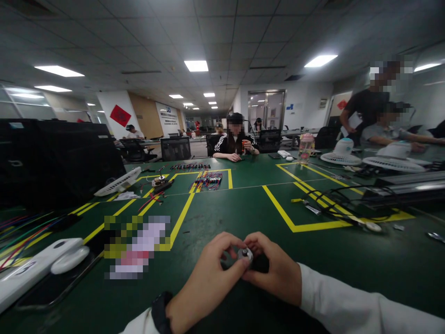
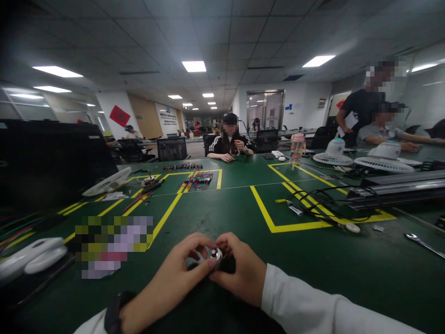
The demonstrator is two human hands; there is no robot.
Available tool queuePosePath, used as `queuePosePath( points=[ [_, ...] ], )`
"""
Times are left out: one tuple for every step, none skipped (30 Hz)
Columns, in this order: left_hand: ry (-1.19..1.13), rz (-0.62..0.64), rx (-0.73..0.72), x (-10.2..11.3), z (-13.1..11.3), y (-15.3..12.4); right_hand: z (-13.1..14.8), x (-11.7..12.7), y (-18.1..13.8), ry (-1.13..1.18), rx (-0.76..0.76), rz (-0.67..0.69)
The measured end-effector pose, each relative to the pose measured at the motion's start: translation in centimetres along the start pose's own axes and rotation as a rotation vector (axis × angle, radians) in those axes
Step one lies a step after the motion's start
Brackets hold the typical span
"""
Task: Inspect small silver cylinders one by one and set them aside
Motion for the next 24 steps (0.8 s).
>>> queuePosePath(
  points=[
    [-0.005, -0.002, 0.005, -0.1, 0.1, 0.1, 0.0, 0.1, 0.0, -0.008, -0.001, 0.002],
    [-0.011, -0.002, 0.008, -0.1, 0.2, 0.2, 0.1, 0.1, 0.0, -0.012, -0.004, 0.004],
    [-0.016, -0.006, 0.01, -0.1, 0.2, 0.2, 0.1, 0.2, 0.0, -0.016, -0.006, 0.005],
    [-0.023, -0.014, 0.012, -0.1, 0.2, 0.3, 0.2, 0.3, -0.1, -0.023, -0.007, 0.006],
    [-0.03, -0.028, 0.015, 0.1, 0.2, 0.4, 0.2, 0.3, -0.1, -0.032, -0.006, 0.009],
    [-0.039, -0.048, 0.018, 0.4, 0.3, 0.5, 0.2, 0.3, -0.1, -0.042, -0.004, 0.011],
    [-0.048, -0.072, 0.021, 0.7, 0.4, 0.6, 0.3, 0.4, -0.1, -0.053, -0.003, 0.011],
    [-0.056, -0.098, 0.025, 1.2, 0.7, 0.7, 0.3, 0.4, -0.1, -0.065, -0.002, 0.009],
    [-0.06, -0.121, 0.03, 1.6, 1.0, 0.8, 0.3, 0.5, -0.2, -0.077, -0.002, 0.007],
    [-0.059, -0.136, 0.036, 2.0, 1.4, 0.8, 0.3, 0.5, -0.2, -0.088, -0.001, 0.004],
    [-0.052, -0.139, 0.043, 2.3, 1.9, 0.8, 0.3, 0.5, -0.2, -0.099, -0.001, 0.002],
    [-0.038, -0.132, 0.051, 2.4, 2.4, 0.7, 0.3, 0.5, -0.2, -0.107, 0.0, 0.0],
    [-0.02, -0.113, 0.057, 2.4, 2.9, 0.6, 0.3, 0.5, -0.2, -0.113, 0.001, 0.0],
    [0.0, -0.088, 0.061, 2.2, 3.4, 0.4, 0.2, 0.5, -0.3, -0.117, 0.002, 0.001],
    [0.022, -0.059, 0.061, 2.0, 3.7, 0.3, 0.2, 0.5, -0.3, -0.119, 0.001, 0.001],
    [0.043, -0.031, 0.058, 1.7, 4.0, 0.1, 0.2, 0.6, -0.3, -0.122, 0.001, 0.001],
    [0.064, -0.005, 0.052, 1.4, 4.1, -0.1, 0.2, 0.6, -0.3, -0.124, 0.0, 0.001],
    [0.085, 0.017, 0.045, 1.1, 4.2, -0.3, 0.2, 0.6, -0.4, -0.126, -0.001, 0.0],
    [0.106, 0.036, 0.039, 0.8, 4.1, -0.4, 0.2, 0.6, -0.4, -0.13, -0.002, -0.001],
    [0.126, 0.05, 0.033, 0.6, 4.1, -0.5, 0.3, 0.7, -0.4, -0.132, -0.002, -0.002],
    [0.144, 0.063, 0.028, 0.4, 4.1, -0.6, 0.3, 0.7, -0.4, -0.135, -0.003, -0.001],
    [0.158, 0.072, 0.023, 0.3, 4.0, -0.6, 0.3, 0.7, -0.4, -0.137, -0.003, 0.002],
    [0.168, 0.079, 0.018, 0.2, 4.0, -0.5, 0.3, 0.6, -0.4, -0.138, -0.004, 0.005],
    [0.174, 0.084, 0.014, 0.2, 4.0, -0.5, 0.4, 0.6, -0.4, -0.139, -0.004, 0.008]
  ],
)
Point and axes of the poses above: each hand's wrist, its own y-axis towards the middle knuckle, its own x-axis out of the back of the hand, z = x × y, the point moved 8 cm from there along y, towards the middle knuckle, and after that the axes turned 10 degrees about x, right-handed, at the moved point
